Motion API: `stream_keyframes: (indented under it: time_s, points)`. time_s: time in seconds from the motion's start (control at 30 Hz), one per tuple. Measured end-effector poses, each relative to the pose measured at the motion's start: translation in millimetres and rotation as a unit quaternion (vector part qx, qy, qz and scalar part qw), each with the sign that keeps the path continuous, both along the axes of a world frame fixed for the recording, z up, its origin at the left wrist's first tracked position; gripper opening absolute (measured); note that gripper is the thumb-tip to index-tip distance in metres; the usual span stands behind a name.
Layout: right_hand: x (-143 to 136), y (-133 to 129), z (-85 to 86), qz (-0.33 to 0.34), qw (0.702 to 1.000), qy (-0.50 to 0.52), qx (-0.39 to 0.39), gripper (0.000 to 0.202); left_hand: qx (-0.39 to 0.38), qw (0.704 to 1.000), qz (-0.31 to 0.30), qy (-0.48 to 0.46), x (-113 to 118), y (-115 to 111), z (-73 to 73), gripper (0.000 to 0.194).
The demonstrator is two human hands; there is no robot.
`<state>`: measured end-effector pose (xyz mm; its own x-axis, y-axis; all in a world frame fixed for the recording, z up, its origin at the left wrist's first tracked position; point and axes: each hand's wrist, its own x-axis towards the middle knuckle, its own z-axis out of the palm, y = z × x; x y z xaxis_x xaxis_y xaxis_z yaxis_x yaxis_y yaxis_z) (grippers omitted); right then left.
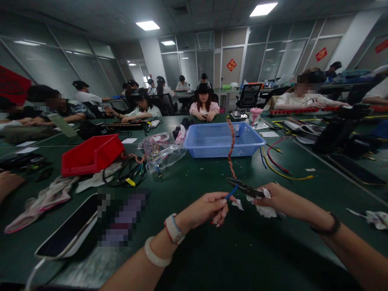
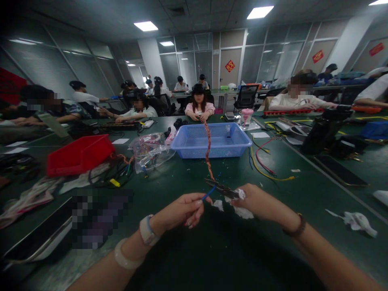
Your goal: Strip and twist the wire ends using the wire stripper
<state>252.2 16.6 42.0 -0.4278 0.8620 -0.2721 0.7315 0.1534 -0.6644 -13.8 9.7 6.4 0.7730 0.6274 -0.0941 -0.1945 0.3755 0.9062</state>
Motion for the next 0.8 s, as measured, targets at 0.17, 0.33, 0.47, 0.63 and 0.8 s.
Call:
stream_keyframes:
  time_s: [0.17,0.33,0.47,0.63,0.8]
  points:
    - [-7.7,2.8,6.5,-0.009,0.991,0.087,-0.1,0.03,-0.003,1.0,0.016,-0.026,-1.5,0.8,1.7,0.025]
    - [-10.8,5.1,4.2,-0.003,0.963,0.141,-0.231,0.033,-0.012,0.998,0.028,-0.05,-2.0,0.9,0.8,0.025]
    - [-8.2,4.6,-3.3,0.027,0.933,0.192,-0.305,0.034,-0.005,0.999,0.003,-0.042,-3.0,0.8,1.2,0.027]
    - [-5.0,-0.3,-18.7,0.037,0.892,0.248,-0.376,0.034,-0.003,0.999,-0.018,-0.035,-4.6,1.5,2.9,0.03]
    - [-6.5,-3.2,-36.3,0.045,0.828,0.317,-0.46,0.027,0.005,1.0,-0.005,-0.022,-4.6,2.1,1.7,0.028]
